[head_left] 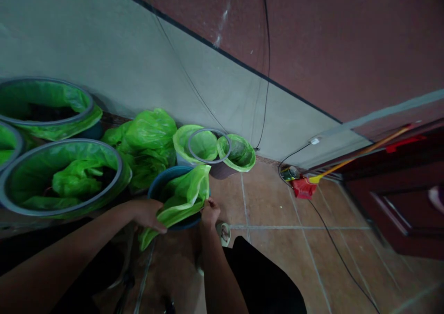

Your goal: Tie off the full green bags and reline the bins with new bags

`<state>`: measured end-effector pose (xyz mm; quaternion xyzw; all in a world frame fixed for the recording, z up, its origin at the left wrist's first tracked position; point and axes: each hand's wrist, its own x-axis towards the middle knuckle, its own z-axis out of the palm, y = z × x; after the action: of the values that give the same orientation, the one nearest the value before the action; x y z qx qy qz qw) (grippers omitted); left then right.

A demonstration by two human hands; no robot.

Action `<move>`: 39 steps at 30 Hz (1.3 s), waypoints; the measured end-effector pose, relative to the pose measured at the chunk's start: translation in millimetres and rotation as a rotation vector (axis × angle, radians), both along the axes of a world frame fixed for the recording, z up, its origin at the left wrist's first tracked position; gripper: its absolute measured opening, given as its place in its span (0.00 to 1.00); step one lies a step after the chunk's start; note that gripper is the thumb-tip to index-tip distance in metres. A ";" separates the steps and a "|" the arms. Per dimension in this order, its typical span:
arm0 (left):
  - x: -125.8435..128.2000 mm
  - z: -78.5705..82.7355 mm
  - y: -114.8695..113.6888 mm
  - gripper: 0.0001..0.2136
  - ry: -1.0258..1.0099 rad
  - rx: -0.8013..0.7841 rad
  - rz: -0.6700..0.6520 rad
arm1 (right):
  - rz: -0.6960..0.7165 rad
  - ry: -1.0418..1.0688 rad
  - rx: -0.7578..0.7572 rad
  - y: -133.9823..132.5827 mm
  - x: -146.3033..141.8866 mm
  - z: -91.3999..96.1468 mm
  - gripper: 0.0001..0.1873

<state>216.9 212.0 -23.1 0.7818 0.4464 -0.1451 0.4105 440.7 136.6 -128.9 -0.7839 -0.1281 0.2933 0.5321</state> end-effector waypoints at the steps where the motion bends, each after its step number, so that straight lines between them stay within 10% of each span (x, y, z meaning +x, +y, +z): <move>1: 0.8 2.4 3.1 0.27 0.031 -0.009 -0.007 | 0.018 -0.028 -0.004 -2.5 -0.9 0.0 0.12; 8: 27.4 -1.3 1.1 0.42 -0.146 0.092 0.007 | 0.186 -0.117 0.060 -12.9 -11.8 3.8 0.12; 14: 45.9 -17.6 -17.4 0.12 -0.134 0.161 -0.065 | 0.220 -0.099 0.044 -9.0 -20.8 5.1 0.13; 26: -24.4 -7.9 43.3 0.16 0.243 0.225 0.540 | 0.181 -0.434 -0.426 -73.1 41.5 9.3 0.17; 34: 0.7 -7.0 36.9 0.31 0.128 0.428 0.414 | 0.551 -0.756 -0.127 -15.5 15.3 51.3 0.41; 39: 20.7 -13.3 36.4 0.30 0.023 0.552 0.215 | 0.600 -0.788 -0.128 20.4 16.6 56.8 0.34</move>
<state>237.6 248.4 -36.4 0.8104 0.5538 0.0173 0.1904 457.2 157.0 -72.0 -0.7946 -0.5212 0.1223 0.2863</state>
